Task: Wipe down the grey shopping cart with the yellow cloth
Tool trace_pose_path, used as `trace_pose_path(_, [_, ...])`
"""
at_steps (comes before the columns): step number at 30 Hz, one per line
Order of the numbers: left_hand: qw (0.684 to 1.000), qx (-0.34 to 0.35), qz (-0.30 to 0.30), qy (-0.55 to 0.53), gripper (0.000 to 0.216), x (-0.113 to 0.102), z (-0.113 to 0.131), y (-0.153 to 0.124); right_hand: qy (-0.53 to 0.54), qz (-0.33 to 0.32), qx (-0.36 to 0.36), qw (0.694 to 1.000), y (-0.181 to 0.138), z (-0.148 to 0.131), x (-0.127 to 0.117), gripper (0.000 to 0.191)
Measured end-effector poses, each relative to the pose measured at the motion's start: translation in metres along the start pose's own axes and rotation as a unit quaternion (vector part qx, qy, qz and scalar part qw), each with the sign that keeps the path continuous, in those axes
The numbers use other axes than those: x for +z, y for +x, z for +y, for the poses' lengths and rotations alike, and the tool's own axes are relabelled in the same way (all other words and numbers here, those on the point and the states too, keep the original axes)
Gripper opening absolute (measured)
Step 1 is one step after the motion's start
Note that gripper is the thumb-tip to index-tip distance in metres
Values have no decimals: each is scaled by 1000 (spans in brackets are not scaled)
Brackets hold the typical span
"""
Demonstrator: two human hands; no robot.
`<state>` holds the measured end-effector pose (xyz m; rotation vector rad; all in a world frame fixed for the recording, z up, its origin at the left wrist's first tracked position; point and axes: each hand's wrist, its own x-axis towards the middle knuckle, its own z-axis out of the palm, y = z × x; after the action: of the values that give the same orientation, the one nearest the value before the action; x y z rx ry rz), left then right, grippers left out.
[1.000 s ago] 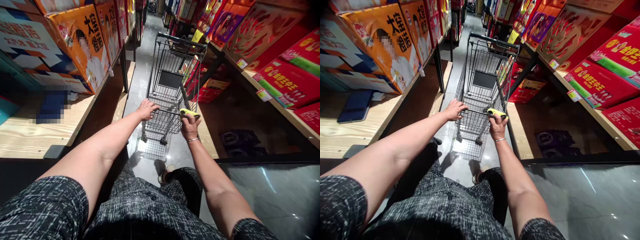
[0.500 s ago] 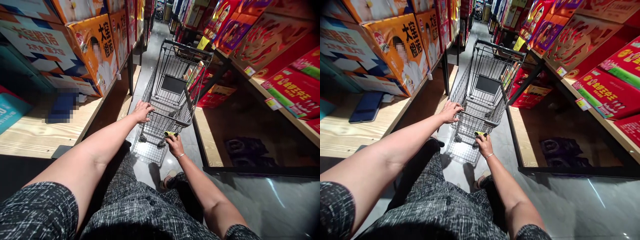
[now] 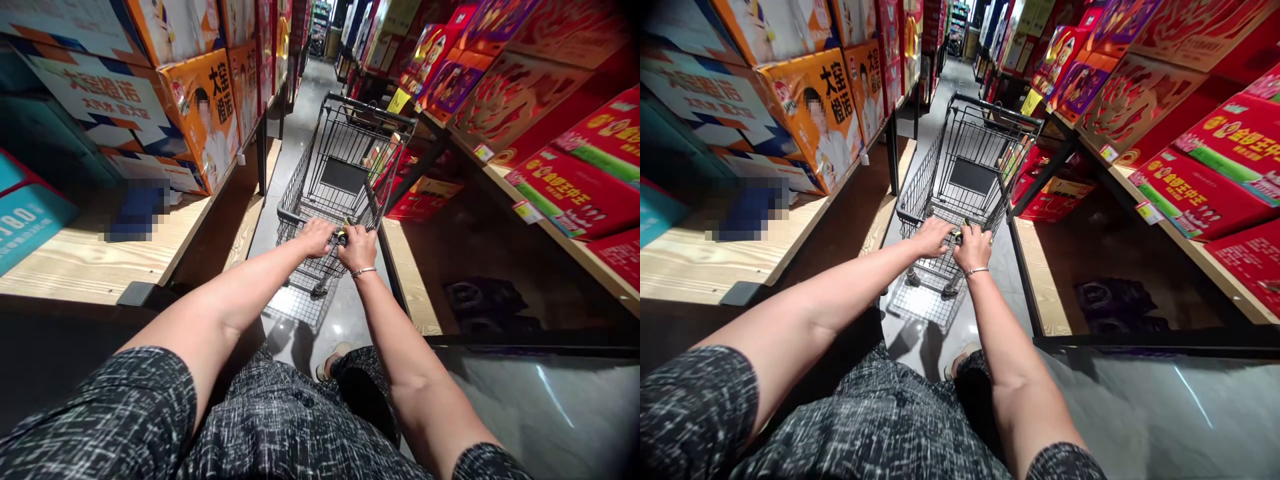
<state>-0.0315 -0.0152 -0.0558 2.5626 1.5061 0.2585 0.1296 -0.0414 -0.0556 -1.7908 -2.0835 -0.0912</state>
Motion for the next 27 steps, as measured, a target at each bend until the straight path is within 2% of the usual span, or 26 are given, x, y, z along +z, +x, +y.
trace_pose_path(2, [1000,-22,-2,-9,71,4,5,3,2,-33,-32,999,6,-7,-4,47])
trace_pose_path(5, [1000,-28,-7,-8,80,4,-8,1,5,-69,-82,994,12,-2,-12,45])
trace_pose_path(8, [999,-4,-27,-26,65,-1,-27,-2,0,-79,-89,993,13,16,-19,40])
trace_pose_path(10, [998,-17,-34,-40,57,-5,-34,-3,-7,-59,-73,996,13,33,-21,36])
trace_pose_path(13, [997,-51,-44,-46,54,-13,-33,-3,-8,24,-44,999,11,55,-16,38])
trace_pose_path(15, [995,-66,-58,-49,53,-19,-27,-1,15,62,-67,996,7,61,-5,45])
trace_pose_path(18, [992,-50,-81,-80,54,-25,-14,3,64,76,-127,987,-6,55,21,51])
trace_pose_path(22, [991,28,-62,-116,57,-18,1,4,86,121,-92,985,-32,42,61,36])
trace_pose_path(25, [993,46,-36,-105,56,-8,3,2,86,80,-88,989,-51,43,92,24])
trace_pose_path(27, [993,45,-34,-102,59,-5,-1,0,80,32,-102,991,-62,47,113,25])
